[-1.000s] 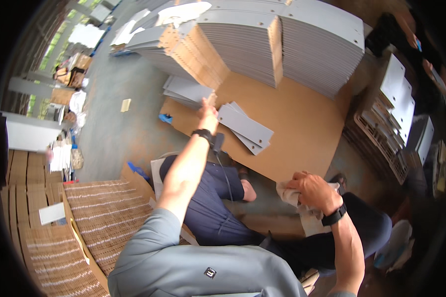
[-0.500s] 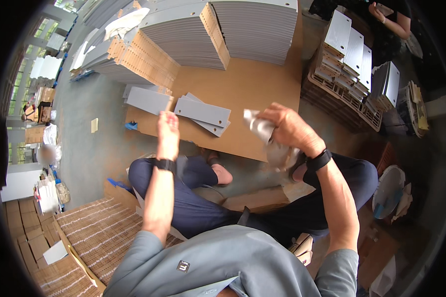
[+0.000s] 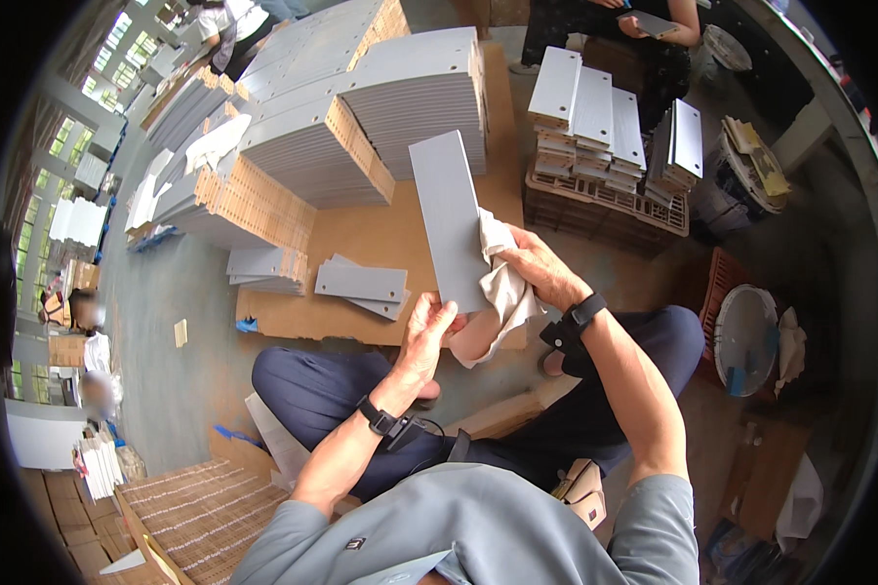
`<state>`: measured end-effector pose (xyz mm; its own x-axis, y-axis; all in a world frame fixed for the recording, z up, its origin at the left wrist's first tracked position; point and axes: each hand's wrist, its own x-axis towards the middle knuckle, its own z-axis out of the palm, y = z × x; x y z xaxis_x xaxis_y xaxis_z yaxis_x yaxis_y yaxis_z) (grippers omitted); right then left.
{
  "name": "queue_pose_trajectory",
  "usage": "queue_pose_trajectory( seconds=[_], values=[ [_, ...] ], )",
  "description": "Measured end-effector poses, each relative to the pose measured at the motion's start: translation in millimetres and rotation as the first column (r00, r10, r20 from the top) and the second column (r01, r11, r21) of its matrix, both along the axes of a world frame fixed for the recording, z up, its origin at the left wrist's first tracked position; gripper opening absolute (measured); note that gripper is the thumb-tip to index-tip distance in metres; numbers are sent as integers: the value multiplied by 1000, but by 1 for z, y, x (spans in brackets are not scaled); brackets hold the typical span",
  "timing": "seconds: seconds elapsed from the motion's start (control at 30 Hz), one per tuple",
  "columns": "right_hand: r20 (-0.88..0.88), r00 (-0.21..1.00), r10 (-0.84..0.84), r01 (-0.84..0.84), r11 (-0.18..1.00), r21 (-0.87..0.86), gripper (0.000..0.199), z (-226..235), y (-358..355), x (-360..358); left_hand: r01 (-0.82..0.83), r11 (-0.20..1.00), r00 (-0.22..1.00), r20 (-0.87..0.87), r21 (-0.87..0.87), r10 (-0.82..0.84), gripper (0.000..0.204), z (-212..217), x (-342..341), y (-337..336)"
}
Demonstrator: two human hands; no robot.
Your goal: Cleaning and inspecting wooden furniture panels using a cloth and a sanding block.
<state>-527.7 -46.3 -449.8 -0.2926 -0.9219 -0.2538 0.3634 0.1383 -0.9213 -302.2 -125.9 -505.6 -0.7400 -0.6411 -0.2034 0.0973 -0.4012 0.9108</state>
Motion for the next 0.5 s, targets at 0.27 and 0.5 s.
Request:
queue_pose_trajectory(
  seconds=[0.27, 0.5],
  values=[
    [-12, 999, -49, 48, 996, -82, 49, -12, 21, -7, 132, 984, 986, 116, -122, -118, 21, 18, -8, -2],
    [-44, 977, -210, 207, 976, -68, 48, -4, 49, -18, 304, 915, 948, -8, -265, -317, 72, 26, -53, -46]
  ],
)
